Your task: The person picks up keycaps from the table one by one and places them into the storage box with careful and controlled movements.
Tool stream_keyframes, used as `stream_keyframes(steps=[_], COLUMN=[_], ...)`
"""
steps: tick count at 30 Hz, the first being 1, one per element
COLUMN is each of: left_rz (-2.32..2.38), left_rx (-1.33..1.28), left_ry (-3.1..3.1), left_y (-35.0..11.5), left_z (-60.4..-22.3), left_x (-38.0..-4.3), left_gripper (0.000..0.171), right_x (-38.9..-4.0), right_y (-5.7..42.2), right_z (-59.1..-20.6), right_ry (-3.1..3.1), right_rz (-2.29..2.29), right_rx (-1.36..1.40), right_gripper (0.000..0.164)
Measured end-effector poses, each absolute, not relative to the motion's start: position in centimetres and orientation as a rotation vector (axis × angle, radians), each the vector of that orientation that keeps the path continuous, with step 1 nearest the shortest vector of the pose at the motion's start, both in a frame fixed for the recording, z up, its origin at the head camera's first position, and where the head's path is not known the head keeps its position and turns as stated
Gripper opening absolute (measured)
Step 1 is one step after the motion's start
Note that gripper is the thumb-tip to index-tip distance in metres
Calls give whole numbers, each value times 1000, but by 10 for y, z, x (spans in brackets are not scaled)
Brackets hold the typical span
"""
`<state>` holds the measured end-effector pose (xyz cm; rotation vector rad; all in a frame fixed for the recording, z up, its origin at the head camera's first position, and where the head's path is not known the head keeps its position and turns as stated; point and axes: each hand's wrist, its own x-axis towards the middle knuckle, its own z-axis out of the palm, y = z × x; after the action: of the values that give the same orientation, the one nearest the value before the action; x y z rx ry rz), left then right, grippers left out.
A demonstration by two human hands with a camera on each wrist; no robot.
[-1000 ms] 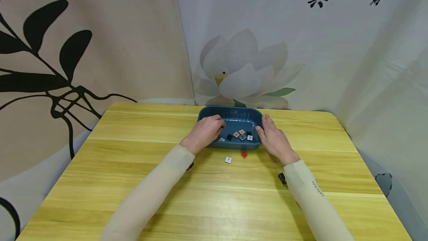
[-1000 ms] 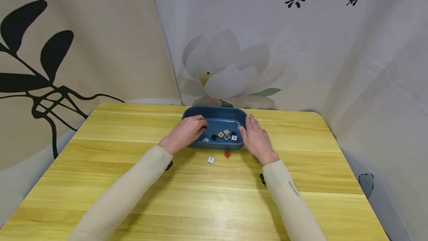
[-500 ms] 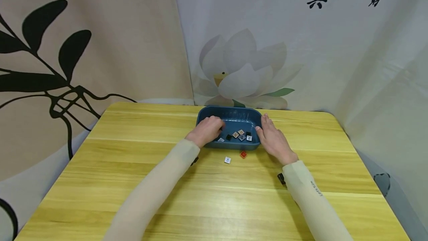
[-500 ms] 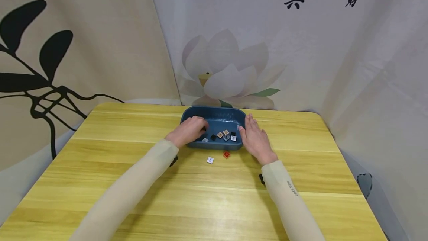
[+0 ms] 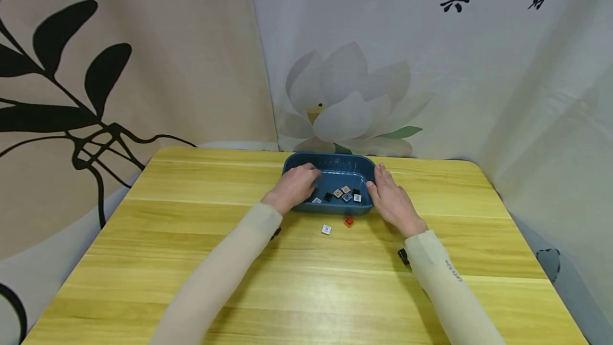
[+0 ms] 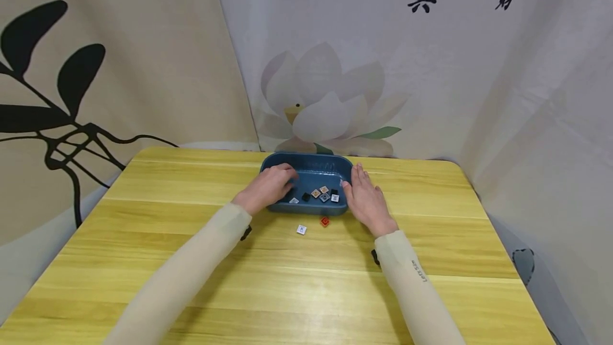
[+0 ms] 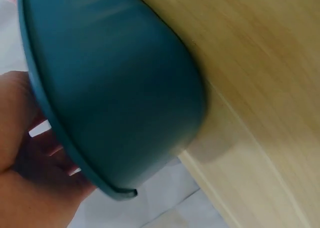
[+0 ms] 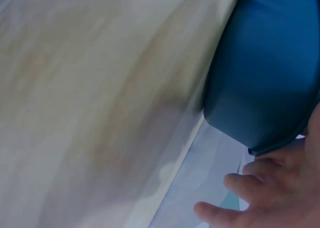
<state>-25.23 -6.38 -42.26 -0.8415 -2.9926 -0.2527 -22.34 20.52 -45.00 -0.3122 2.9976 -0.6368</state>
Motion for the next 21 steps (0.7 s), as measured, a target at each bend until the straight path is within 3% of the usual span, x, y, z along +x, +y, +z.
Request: stream_keyframes(steps=[21], left_rz=[-281], left_rx=[-1086], left_ry=[-2760], left_y=[-68], left_z=[-413], left_x=[-187], left_gripper=[51], right_x=[-221], right_y=[204], right_z=[-446], right_ry=[2985], right_rz=[-637], right_rx=[-308], right_gripper=[68])
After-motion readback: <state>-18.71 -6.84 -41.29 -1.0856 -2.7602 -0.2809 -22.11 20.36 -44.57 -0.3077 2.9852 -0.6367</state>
